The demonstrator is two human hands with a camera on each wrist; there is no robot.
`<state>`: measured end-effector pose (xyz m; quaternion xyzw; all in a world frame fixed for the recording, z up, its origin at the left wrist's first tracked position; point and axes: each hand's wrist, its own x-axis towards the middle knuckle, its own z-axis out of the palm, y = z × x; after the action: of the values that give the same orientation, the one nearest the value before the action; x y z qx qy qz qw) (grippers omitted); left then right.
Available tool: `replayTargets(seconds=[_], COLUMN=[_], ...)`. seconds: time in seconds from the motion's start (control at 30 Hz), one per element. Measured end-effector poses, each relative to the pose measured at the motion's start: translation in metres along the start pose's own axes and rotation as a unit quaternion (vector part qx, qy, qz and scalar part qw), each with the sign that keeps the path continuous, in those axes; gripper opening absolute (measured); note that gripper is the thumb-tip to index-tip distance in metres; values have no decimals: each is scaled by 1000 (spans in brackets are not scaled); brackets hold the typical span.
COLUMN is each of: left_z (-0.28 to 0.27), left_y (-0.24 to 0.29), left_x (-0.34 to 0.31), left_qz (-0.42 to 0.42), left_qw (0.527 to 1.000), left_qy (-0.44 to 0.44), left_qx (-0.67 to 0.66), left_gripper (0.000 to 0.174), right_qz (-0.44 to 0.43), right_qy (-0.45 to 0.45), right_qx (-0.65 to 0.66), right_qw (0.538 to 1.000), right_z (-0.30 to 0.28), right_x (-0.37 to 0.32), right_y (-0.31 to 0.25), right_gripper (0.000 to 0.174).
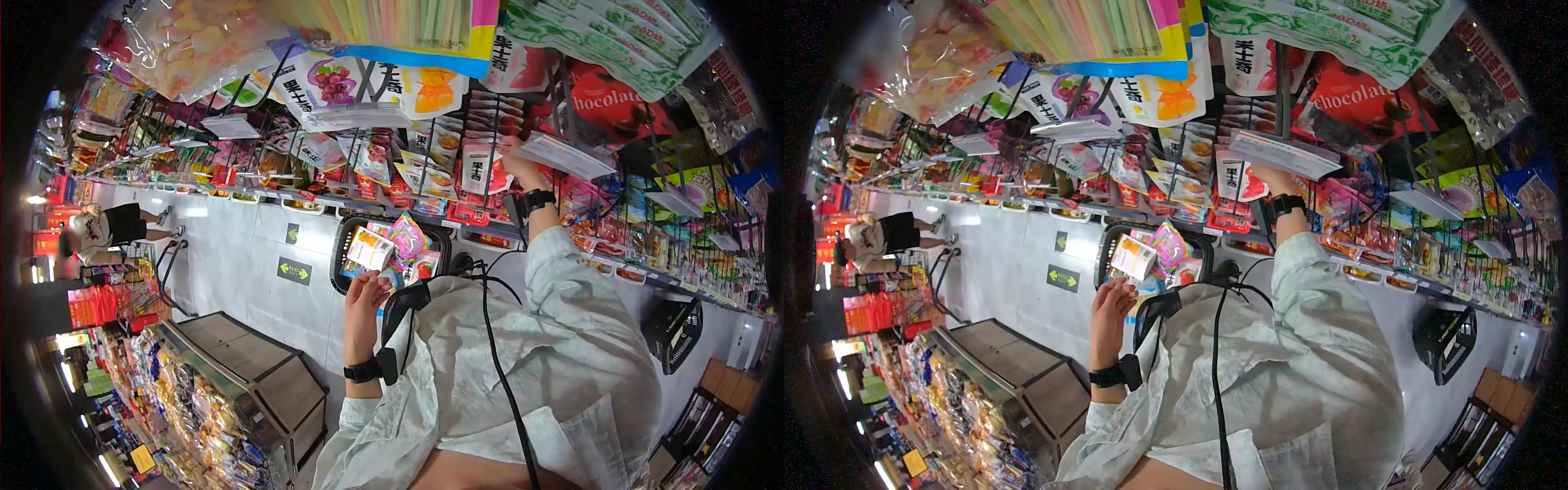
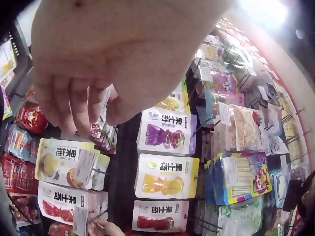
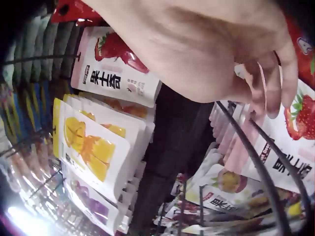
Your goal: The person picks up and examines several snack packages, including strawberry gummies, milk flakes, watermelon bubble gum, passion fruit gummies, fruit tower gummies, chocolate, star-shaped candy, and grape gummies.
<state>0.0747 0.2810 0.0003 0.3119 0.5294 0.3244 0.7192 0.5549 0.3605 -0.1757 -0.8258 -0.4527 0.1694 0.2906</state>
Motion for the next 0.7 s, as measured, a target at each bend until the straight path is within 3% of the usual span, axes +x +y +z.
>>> replayTargets(seconds=[0.07,0.17,0.33,0.43,0.5,0.6,0.67,0.7], left_z=[0,3,-1,-3,-7,-15,-19,-22], left_y=[1,2,3,11,13,14,13,13], left_x=[-1,-1,4,6,10,14,16,17], left_qz=[2,5,4,7,6,1,1,3], left_qw=[1000,1000,1000,999,999,998,997,996], left_qy=[7,10,-9,-31,-41,-56,-72,-82], left_qx=[-4,-10,-11,-1,8,25,35,40], left_gripper=[17,18,19,18,19,19,19,19], right_qz=[-4,-38,20,76,76,160,128,103], right_qy=[-18,54,-27,-79,-95,-125,-120,-103], right_qx=[-6,-33,-52,-33,1,142,50,48], right_qw=[1000,997,998,993,993,969,983,988], right_z=[1,11,-18,-24,-15,-11,-29,-20], right_x=[-2,-7,-27,-47,-62,-90,-107,-110], right_y=[-2,1,-27,-36,-27,-28,-55,-42], right_gripper=[38,31,16,17,23,18,16,16])
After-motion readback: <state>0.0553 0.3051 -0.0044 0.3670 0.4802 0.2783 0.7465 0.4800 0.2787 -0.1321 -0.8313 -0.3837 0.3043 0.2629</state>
